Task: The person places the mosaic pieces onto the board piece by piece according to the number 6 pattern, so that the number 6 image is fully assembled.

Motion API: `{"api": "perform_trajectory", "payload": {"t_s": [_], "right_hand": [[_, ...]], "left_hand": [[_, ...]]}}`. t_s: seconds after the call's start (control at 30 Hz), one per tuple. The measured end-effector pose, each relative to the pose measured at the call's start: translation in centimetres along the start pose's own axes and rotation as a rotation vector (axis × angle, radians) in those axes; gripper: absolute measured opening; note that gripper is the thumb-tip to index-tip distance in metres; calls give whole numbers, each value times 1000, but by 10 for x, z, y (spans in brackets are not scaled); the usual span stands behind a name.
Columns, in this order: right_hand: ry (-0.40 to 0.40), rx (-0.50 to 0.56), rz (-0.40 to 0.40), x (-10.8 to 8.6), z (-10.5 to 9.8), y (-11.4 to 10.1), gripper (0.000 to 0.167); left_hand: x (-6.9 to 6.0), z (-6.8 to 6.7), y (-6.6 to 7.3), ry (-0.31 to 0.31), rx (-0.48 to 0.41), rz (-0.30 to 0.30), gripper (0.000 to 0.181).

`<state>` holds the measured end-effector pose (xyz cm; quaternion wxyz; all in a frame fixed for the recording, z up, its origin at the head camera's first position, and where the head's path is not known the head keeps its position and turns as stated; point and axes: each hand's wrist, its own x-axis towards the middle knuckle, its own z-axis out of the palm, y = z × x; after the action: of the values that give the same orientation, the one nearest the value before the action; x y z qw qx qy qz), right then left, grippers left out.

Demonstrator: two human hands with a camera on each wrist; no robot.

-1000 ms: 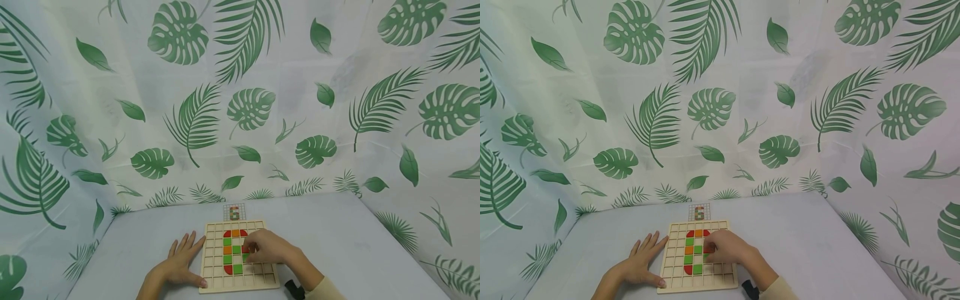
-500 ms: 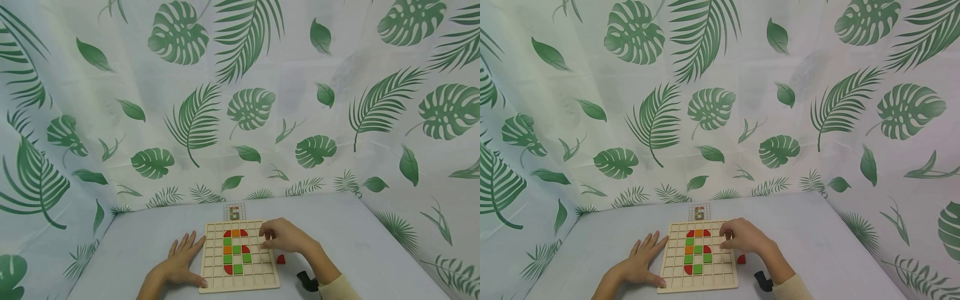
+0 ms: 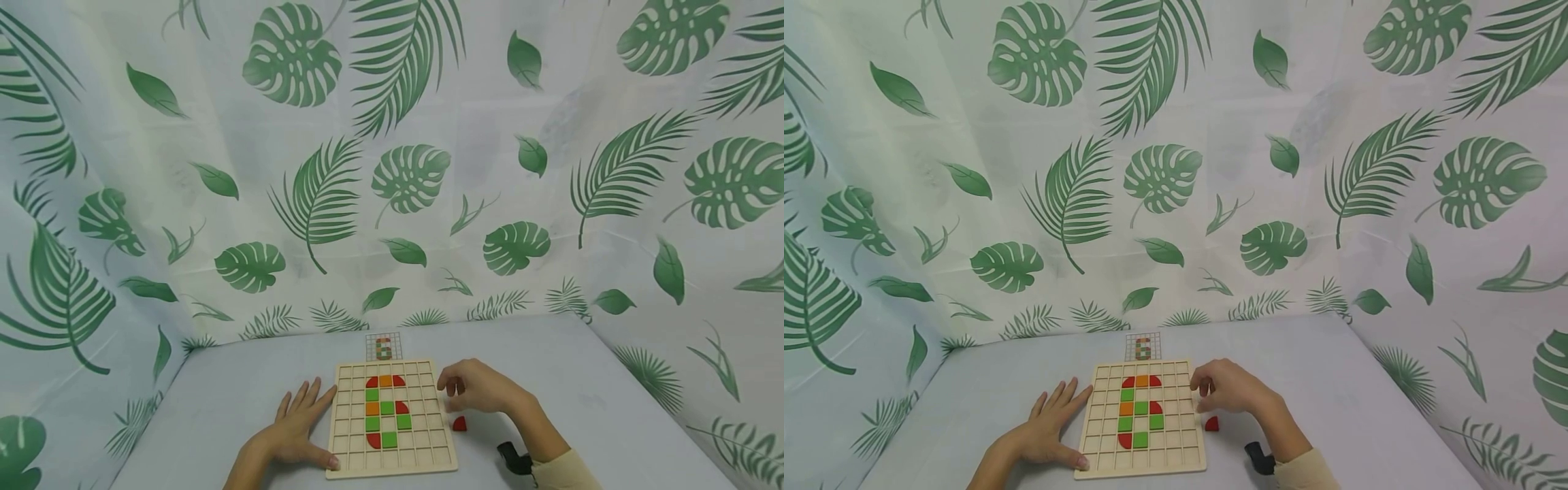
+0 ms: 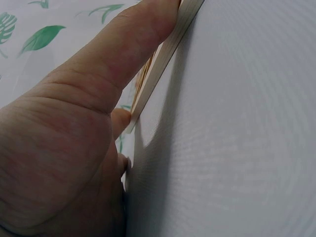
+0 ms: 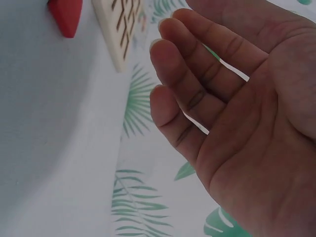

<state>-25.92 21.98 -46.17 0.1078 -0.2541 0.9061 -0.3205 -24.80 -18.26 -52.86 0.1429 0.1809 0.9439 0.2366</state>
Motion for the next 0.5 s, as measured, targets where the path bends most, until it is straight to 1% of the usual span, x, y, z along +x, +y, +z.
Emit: {"api": "perform_trajectory", "payload": {"t_s": [0.1,0.23,0.4,0.5], "right_hand": [[-24,0,6,-1,1,5,23],[-77,-6,21,-3,2,10,24],[-131,6,18,-5,3,14,23],[-153,15,38,-5,5,16,25]], "left_hand": [[0,1,0,0,3,-4,137],[1,1,0,0,6,-10,138],[1,0,0,-2,4,-7,138],[1,1,0,1,4,-4,138]]}}
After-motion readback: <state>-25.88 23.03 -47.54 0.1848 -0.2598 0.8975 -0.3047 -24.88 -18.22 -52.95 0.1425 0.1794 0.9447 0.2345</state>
